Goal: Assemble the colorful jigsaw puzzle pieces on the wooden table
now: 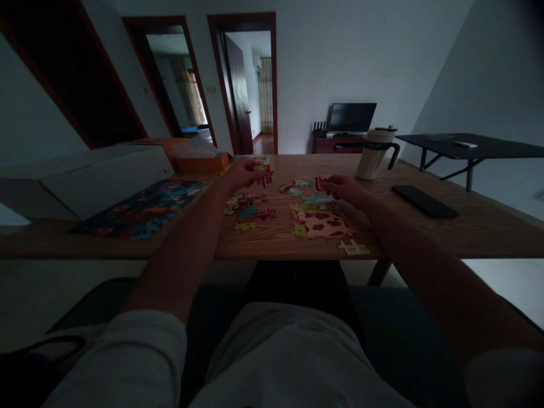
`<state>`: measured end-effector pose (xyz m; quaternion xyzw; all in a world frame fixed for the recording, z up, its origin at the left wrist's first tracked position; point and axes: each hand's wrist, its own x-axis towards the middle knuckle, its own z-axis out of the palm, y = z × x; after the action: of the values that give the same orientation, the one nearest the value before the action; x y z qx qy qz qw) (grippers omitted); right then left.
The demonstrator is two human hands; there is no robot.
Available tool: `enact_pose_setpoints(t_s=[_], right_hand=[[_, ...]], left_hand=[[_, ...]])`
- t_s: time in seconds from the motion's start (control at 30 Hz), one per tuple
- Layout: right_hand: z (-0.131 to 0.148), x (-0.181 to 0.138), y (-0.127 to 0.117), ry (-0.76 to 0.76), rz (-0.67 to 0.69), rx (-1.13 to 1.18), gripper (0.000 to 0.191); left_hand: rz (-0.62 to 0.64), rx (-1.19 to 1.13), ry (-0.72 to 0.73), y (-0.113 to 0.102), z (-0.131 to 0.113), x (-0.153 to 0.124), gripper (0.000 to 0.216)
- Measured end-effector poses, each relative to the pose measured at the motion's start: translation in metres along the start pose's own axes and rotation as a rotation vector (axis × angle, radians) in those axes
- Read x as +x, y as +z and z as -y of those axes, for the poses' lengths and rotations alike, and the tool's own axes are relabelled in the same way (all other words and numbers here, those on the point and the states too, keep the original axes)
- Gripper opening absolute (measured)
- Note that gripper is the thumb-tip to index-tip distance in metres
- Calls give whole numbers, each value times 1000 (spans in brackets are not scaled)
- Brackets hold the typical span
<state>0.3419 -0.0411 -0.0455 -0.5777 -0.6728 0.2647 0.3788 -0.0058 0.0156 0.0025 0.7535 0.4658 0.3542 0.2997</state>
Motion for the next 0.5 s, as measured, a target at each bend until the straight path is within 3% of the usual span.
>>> enact_pose_setpoints(t_s=[0.17,0.5], right_hand=[[-2,3,0,3,-9,-15,17],[-7,6,1,27,-48,-76,13]], left_hand=[[-9,34,-58,-3,-3,-4,21],[0,82,-92,-10,1,-4,28]])
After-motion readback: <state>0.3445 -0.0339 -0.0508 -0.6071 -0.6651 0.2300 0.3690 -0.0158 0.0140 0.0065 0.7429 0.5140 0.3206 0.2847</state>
